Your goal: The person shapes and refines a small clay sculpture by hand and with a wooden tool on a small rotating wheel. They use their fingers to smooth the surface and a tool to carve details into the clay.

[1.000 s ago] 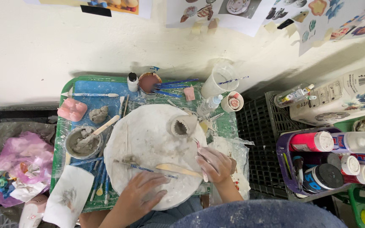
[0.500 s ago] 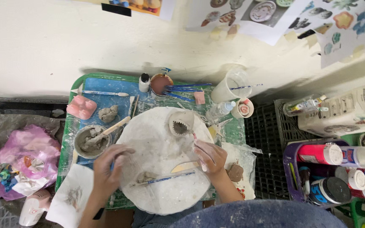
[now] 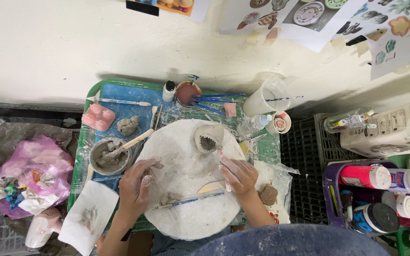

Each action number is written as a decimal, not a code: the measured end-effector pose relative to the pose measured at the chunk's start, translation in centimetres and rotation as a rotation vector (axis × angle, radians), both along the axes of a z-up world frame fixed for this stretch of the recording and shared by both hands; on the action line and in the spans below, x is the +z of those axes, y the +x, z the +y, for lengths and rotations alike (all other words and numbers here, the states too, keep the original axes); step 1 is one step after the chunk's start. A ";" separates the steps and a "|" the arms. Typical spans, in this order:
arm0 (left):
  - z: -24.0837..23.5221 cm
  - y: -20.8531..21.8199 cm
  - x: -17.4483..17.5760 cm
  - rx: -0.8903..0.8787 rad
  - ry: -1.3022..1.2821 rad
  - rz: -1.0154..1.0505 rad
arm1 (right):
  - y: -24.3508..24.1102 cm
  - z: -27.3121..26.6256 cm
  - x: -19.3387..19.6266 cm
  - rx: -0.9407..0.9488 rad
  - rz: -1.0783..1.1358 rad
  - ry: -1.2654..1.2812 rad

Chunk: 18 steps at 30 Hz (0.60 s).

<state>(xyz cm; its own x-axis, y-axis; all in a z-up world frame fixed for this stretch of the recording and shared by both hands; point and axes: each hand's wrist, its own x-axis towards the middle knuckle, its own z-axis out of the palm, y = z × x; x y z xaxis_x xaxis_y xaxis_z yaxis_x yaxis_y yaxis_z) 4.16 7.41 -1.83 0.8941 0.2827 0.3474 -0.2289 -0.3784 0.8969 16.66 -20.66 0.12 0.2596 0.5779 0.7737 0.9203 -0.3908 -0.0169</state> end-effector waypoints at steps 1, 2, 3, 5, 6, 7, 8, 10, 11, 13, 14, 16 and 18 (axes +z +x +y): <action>0.0 0.0 0.0 0.000 -0.009 0.009 | -0.1 0.1 0.1 -0.009 -0.003 -0.006; -0.1 -0.1 0.0 0.001 -0.020 0.018 | -0.1 0.2 0.2 -0.017 -0.007 -0.012; -0.1 -0.1 0.0 0.002 -0.030 0.026 | -0.1 0.2 0.2 -0.025 -0.010 -0.018; -0.1 -0.2 -0.1 -0.005 -0.059 0.021 | -0.1 0.4 0.3 -0.040 -0.012 -0.031; -0.1 -0.2 -0.1 -0.007 -0.074 0.019 | -0.1 0.4 0.3 -0.047 -0.013 -0.038; -0.1 -0.2 -0.2 -0.008 -0.080 0.024 | -0.1 0.5 0.4 -0.040 -0.023 -0.043; -0.2 -0.2 -0.2 -0.008 -0.086 0.030 | 0.0 0.6 0.4 -0.033 -0.034 -0.047; -0.1 -0.2 -0.3 -0.004 -0.080 0.032 | 0.0 0.7 0.4 -0.029 -0.047 -0.056; -0.1 -0.2 -0.3 0.000 -0.068 0.027 | 0.0 0.8 0.5 -0.031 -0.051 -0.061; -0.1 -0.3 -0.3 0.007 -0.049 0.021 | -0.1 0.8 0.5 -0.038 -0.055 -0.066; -0.1 -0.3 -0.4 0.011 -0.041 0.019 | -0.1 0.8 0.6 -0.041 -0.056 -0.067; -0.1 -0.2 -0.4 0.016 -0.039 0.023 | -0.1 0.8 0.7 -0.042 -0.058 -0.070; -0.1 -0.2 -0.4 0.018 -0.049 0.037 | -0.1 0.8 0.7 -0.037 -0.059 -0.074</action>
<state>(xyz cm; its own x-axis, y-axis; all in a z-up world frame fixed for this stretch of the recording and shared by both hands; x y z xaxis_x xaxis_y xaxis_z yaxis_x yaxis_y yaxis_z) 3.91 7.33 -2.24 0.9008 0.3143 0.2996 -0.1889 -0.3375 0.9222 16.58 -19.84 0.83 0.2366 0.6248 0.7441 0.9038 -0.4225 0.0674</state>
